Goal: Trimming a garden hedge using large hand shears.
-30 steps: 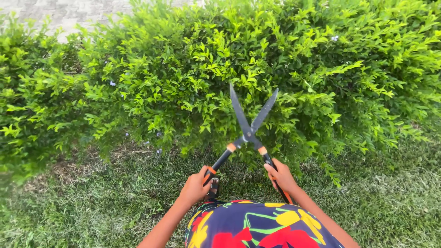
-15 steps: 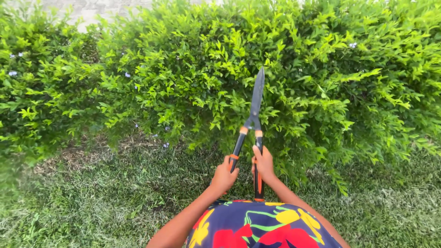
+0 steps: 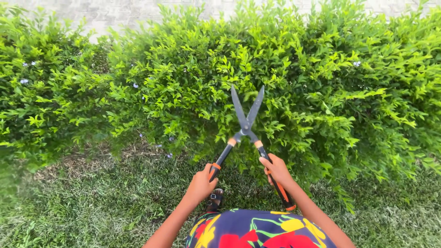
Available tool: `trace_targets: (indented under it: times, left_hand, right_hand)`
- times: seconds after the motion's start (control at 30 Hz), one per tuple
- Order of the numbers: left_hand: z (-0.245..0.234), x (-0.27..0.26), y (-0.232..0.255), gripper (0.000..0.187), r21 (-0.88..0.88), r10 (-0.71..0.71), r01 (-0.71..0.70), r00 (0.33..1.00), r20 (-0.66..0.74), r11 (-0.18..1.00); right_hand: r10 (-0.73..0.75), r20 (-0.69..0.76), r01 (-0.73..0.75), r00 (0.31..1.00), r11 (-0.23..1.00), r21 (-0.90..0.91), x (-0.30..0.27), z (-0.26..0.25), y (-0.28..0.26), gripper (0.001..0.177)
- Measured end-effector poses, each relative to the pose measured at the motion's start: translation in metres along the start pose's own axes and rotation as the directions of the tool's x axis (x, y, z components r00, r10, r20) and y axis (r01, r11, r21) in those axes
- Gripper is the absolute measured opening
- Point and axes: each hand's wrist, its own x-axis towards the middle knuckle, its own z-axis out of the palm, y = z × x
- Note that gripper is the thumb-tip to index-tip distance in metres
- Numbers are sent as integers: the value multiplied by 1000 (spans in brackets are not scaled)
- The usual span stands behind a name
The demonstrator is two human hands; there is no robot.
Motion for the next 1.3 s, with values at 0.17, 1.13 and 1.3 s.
trace_targets:
  times: [0.17,1.13,1.3]
  left_hand:
    - [3,7,6,46,-22,-44,43,998,-50,999]
    - [-23,61,-6,43,-87,48,-57,993,-104,995]
    - [-20,89,11,45,-74,11,-15,998,-65,997]
  right_hand:
    - [-6,1,6,1000,998,-63,15,3,-23,33]
    - [-4,0,4,1000,1000,29,54,27,-61,32]
    - [71,-9,-67,997,972,225,88,38,-57,32]
